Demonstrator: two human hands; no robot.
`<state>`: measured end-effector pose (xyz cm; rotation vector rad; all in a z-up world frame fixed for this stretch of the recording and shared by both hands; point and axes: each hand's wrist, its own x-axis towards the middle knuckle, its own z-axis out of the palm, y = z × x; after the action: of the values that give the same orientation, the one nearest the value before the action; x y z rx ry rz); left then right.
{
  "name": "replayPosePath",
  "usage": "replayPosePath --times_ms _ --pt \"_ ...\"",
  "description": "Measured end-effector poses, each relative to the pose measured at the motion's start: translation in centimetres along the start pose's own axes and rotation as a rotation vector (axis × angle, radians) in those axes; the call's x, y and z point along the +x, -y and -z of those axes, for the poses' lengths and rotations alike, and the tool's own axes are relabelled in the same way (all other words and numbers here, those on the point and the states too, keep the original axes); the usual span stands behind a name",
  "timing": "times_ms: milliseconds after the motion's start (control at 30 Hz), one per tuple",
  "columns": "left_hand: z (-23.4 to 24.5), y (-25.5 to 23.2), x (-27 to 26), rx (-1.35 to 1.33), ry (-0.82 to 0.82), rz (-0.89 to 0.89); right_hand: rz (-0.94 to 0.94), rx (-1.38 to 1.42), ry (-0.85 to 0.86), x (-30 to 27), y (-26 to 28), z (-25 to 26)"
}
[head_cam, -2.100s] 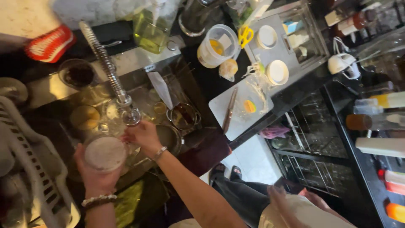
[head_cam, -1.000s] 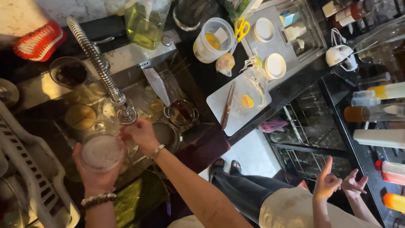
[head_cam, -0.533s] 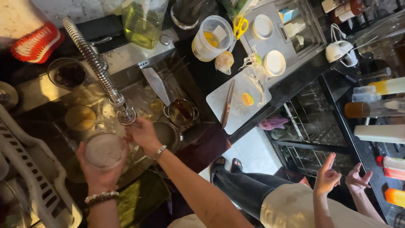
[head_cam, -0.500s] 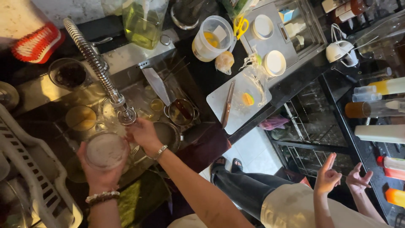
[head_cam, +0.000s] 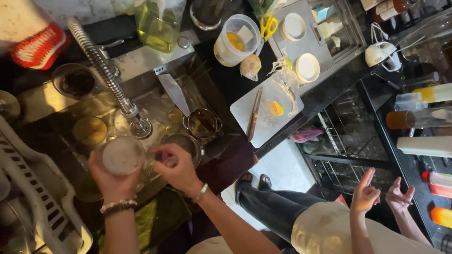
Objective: Prepare a beverage by shaking and pouring, then wash the used glasses and equipment in a sink.
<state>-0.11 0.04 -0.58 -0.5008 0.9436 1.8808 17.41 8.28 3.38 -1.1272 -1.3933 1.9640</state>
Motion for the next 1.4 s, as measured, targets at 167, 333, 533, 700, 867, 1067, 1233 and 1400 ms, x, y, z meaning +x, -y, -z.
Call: replayPosePath --times_ms 167,333,533,700,867,1067,1233,1400 --pt "-0.6 0.2 0.9 0.07 -0.152 -0.016 0.144 -0.305 0.312 -0.4 1.9 -0.4" --pt "0.4 0.7 1.7 0.204 -0.214 -0.011 0.16 -0.478 0.338 0.5 0.0 -1.5" --pt "-0.5 1.5 0.9 0.13 -0.286 -0.151 0.096 -0.458 0.296 0.7 0.0 -2.1" --pt "-2.7 1.8 0.2 0.143 -0.433 -0.377 0.372 -0.44 0.169 1.0 -1.6 -2.3" --pt "-4.2 1.9 -0.7 0.17 -0.408 -0.555 -0.187 0.102 0.273 2.1 -0.9 -1.9" --pt "-3.2 2.3 0.5 0.343 -0.39 -0.692 -0.179 0.218 0.317 2.9 -2.5 -1.1" --pt "-0.9 1.9 1.0 0.624 -0.398 -0.884 -0.193 0.119 0.298 3.4 -2.2 -1.0" --pt "7.8 1.3 3.5 1.813 -0.896 -1.283 -0.086 -0.108 0.218 3.7 -1.6 -1.0"
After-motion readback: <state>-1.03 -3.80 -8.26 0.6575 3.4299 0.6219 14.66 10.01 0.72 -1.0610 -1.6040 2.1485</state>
